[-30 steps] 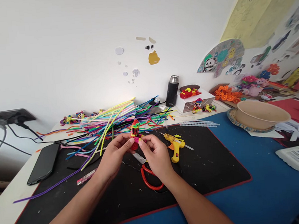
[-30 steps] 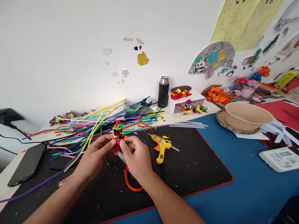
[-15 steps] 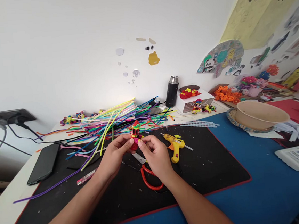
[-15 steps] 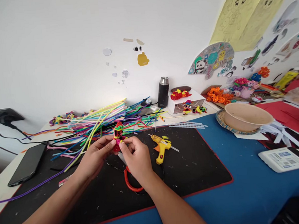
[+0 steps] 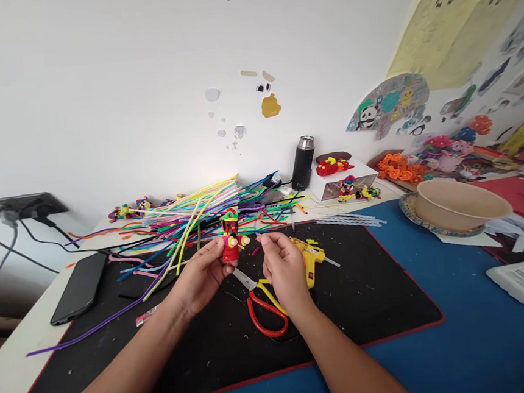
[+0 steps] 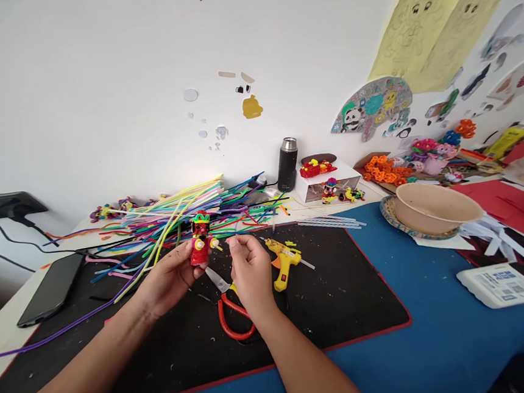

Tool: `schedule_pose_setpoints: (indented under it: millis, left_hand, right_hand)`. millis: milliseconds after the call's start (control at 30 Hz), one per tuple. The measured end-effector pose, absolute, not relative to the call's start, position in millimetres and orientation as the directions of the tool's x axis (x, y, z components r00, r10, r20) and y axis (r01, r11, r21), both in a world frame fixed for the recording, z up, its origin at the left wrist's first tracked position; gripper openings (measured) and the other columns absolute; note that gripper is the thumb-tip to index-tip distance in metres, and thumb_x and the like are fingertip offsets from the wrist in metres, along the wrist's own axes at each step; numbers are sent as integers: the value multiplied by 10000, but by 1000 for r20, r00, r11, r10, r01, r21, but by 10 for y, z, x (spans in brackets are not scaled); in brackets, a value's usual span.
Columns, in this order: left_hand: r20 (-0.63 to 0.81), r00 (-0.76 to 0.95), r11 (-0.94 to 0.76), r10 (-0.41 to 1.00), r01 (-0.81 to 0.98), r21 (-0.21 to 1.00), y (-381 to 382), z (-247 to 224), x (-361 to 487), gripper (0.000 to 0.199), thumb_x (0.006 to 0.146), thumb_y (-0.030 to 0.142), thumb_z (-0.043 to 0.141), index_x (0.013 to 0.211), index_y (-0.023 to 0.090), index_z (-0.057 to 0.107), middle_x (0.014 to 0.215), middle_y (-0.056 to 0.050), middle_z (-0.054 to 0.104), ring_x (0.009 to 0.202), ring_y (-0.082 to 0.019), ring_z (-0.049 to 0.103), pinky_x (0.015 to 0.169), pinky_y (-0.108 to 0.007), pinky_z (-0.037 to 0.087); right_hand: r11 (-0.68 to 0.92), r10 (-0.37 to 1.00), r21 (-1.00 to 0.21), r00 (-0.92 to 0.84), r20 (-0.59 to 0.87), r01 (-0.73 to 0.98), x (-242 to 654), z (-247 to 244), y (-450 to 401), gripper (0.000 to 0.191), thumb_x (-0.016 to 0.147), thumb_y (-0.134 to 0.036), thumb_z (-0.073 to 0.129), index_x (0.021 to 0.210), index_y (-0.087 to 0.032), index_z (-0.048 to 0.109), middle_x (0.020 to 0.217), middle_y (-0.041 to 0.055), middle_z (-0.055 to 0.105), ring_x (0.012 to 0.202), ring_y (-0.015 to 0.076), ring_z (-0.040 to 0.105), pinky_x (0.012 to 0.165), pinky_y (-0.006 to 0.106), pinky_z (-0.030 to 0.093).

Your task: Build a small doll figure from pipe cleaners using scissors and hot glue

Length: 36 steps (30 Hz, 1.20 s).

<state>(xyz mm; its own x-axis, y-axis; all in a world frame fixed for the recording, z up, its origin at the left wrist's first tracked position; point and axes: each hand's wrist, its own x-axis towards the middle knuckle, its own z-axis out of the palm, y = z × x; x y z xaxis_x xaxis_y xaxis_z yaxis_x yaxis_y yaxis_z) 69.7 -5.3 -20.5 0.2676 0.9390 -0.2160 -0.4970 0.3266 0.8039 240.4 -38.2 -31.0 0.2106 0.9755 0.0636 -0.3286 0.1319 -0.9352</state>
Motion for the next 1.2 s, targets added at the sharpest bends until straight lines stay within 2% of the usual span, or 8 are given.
schedule_pose_setpoints:
  millis: [167, 367, 567, 700, 800, 900, 1033, 1200]
  left_hand:
    - [-239, 389, 425, 890, -517, 743, -88, -188, 711, 372, 736, 342, 964, 988, 121, 802, 888, -73, 750, 661, -110, 635, 585, -193, 552]
    - [-242, 404, 442, 882, -532, 722, -119, -214, 739, 351, 704, 343, 982, 922, 131, 807, 862, -74, 758, 650, -116, 643, 578, -191, 559]
    - [-220, 352, 390, 910, -545, 742, -89, -234, 745, 326, 768, 333, 937, 990, 133, 806, 893, -71, 750, 666, -113, 634, 581, -186, 550]
    - [-167, 288, 306, 943, -551, 776, -65, -277, 749, 309, 809, 360, 913, 995, 142, 798, 875, -60, 742, 697, -125, 646, 615, -201, 557]
    - [-169, 268, 295, 949, -552, 780, -66, -296, 758, 338, 770, 361, 947, 989, 152, 798, 891, -42, 749, 707, -119, 651, 625, -207, 562]
    - [-181, 246, 292, 952, -552, 781, -78, -292, 771, 374, 716, 350, 984, 976, 153, 802, 891, -29, 751, 698, -111, 644, 609, -207, 558]
    - [-184, 209, 271, 960, -540, 797, -103, -287, 794, 354, 689, 325, 998, 931, 157, 801, 899, -34, 756, 729, -128, 661, 627, -222, 570]
    - [-125, 185, 201, 975, -481, 853, -139, -279, 836, 371, 678, 359, 1000, 928, 169, 803, 869, -29, 741, 722, -135, 649, 644, -240, 574]
  right_hand:
    - [78, 993, -932, 113, 40, -354, 2376, -337, -375, 426, 876, -613, 748, 952, -203, 662, 509, -116, 402, 385, 77, 305, 366, 213, 246]
    - [110, 992, -960, 86, 90, -256, 2358, -338, -420, 377, 913, -568, 724, 963, -196, 685, 550, -84, 486, 411, 80, 360, 379, 214, 256]
    - [92, 995, -974, 57, 82, -208, 2353, -330, -437, 357, 931, -557, 696, 903, -203, 664, 567, -68, 502, 430, 88, 359, 405, 231, 263]
    - [191, 981, -974, 64, 184, -121, 2328, -313, -483, 294, 966, -489, 668, 959, -200, 725, 588, -53, 498, 498, 114, 384, 474, 259, 297]
    - [246, 969, -968, 43, 245, -38, 2321, -296, -514, 280, 985, -428, 656, 1110, -203, 766, 571, -70, 440, 521, 127, 381, 516, 278, 294]
    - [241, 970, -970, 28, 240, -24, 2320, -292, -525, 323, 992, -416, 647, 1197, -193, 757, 573, -77, 423, 528, 130, 371, 525, 282, 293]
    - [231, 973, -973, 26, 231, -13, 2314, -312, -517, 340, 1000, -435, 639, 1206, -190, 753, 575, -70, 459, 527, 130, 382, 520, 276, 297]
    - [225, 973, -974, 56, 224, -15, 2309, -349, -503, 306, 1003, -460, 642, 1127, -200, 745, 608, -37, 590, 511, 130, 435, 505, 265, 324]
